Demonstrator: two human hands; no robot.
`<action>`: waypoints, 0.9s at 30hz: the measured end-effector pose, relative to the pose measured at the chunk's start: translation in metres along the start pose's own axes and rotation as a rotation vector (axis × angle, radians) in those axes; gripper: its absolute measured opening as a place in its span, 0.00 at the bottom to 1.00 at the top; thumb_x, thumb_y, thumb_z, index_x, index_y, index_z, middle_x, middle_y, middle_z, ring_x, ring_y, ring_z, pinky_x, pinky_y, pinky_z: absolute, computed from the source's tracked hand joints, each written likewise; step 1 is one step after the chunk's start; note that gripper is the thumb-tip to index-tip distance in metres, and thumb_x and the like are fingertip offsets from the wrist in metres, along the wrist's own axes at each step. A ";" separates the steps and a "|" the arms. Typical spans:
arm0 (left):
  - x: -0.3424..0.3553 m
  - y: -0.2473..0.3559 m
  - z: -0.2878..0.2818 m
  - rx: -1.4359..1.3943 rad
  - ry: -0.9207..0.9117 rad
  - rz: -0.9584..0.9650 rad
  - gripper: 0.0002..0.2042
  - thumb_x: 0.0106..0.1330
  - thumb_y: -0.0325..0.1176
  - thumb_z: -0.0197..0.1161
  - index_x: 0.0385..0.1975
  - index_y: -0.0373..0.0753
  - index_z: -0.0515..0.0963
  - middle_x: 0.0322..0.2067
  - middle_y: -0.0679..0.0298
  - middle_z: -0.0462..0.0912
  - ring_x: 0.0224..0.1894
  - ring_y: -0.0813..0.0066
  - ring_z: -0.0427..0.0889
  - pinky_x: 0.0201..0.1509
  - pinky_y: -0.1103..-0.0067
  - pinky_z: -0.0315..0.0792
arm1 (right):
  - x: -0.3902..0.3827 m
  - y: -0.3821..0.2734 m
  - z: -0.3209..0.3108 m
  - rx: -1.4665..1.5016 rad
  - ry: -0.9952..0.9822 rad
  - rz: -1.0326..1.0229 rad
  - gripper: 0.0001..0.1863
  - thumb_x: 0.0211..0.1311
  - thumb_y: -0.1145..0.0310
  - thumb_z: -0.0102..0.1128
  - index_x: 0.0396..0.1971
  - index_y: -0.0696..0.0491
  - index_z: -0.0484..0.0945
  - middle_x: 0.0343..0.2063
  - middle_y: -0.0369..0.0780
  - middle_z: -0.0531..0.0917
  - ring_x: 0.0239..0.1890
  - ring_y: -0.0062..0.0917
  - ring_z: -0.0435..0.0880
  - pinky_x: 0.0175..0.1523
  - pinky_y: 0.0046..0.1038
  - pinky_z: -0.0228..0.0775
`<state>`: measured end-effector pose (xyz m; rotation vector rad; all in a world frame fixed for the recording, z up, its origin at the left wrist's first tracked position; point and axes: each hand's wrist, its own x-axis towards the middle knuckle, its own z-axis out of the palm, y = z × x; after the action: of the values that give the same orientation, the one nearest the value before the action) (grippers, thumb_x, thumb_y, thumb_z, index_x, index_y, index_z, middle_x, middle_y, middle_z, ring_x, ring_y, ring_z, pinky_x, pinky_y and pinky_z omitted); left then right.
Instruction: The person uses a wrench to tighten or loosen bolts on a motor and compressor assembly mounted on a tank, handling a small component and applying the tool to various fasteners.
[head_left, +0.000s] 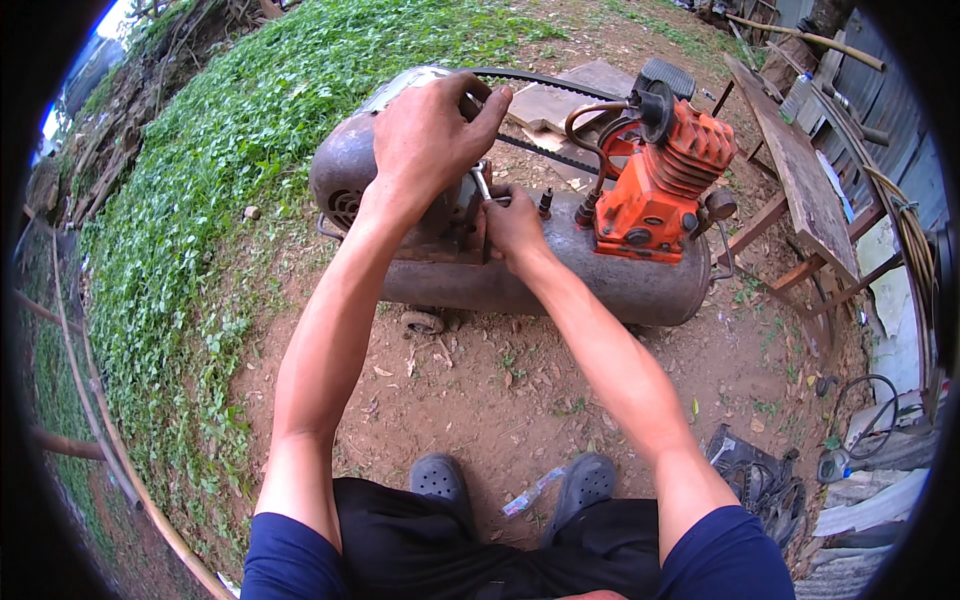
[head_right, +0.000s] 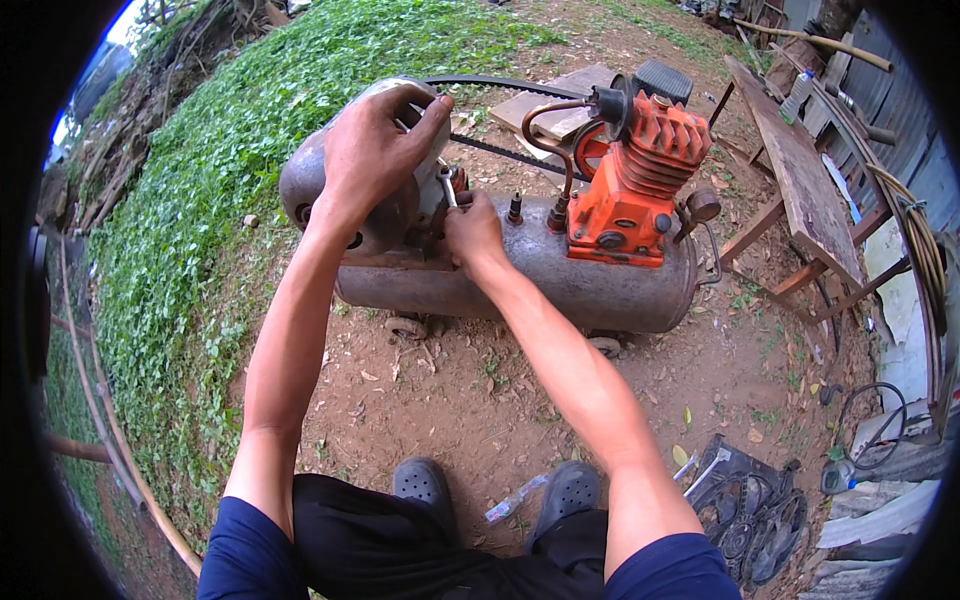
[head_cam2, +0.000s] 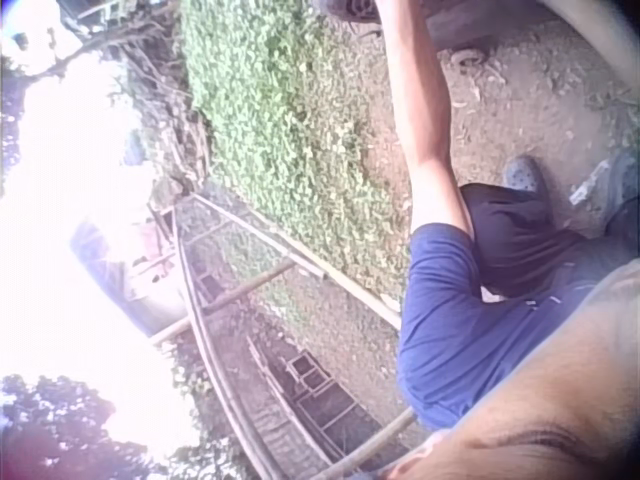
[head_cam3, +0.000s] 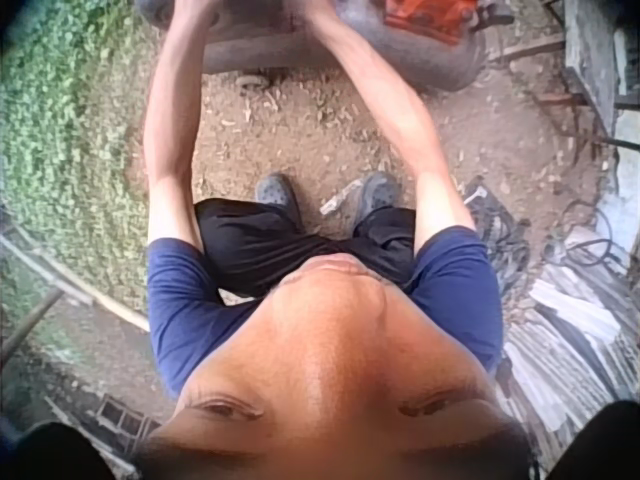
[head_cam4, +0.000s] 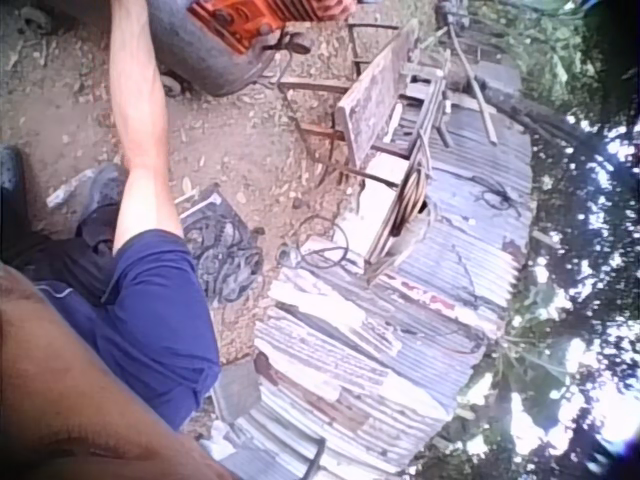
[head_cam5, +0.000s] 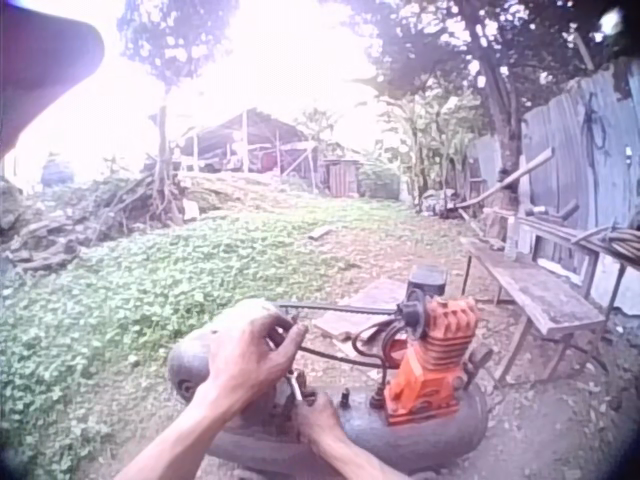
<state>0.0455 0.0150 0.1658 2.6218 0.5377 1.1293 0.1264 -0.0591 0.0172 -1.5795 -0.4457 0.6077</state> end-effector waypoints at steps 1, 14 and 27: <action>0.000 0.000 0.001 0.003 0.004 0.007 0.19 0.63 0.53 0.63 0.37 0.42 0.85 0.26 0.58 0.86 0.27 0.65 0.85 0.32 0.72 0.76 | 0.003 -0.003 -0.008 -0.095 -0.006 -0.016 0.11 0.62 0.73 0.54 0.43 0.59 0.75 0.25 0.46 0.82 0.21 0.31 0.81 0.23 0.36 0.71; 0.001 0.003 0.001 -0.044 0.000 0.003 0.18 0.63 0.51 0.64 0.36 0.42 0.85 0.24 0.59 0.86 0.25 0.66 0.84 0.31 0.73 0.75 | 0.012 0.004 -0.037 -1.086 0.145 -0.675 0.08 0.63 0.66 0.57 0.37 0.53 0.80 0.33 0.47 0.80 0.34 0.47 0.84 0.36 0.46 0.77; -0.001 0.000 0.005 -0.041 0.034 0.051 0.19 0.62 0.53 0.63 0.34 0.41 0.85 0.20 0.57 0.83 0.25 0.59 0.84 0.31 0.67 0.76 | -0.006 -0.003 -0.009 -0.851 0.146 -0.500 0.12 0.63 0.66 0.57 0.37 0.60 0.80 0.33 0.53 0.79 0.38 0.51 0.82 0.41 0.48 0.75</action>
<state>0.0483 0.0147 0.1620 2.5992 0.4518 1.1888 0.1274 -0.0691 0.0210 -2.1717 -1.0365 -0.1233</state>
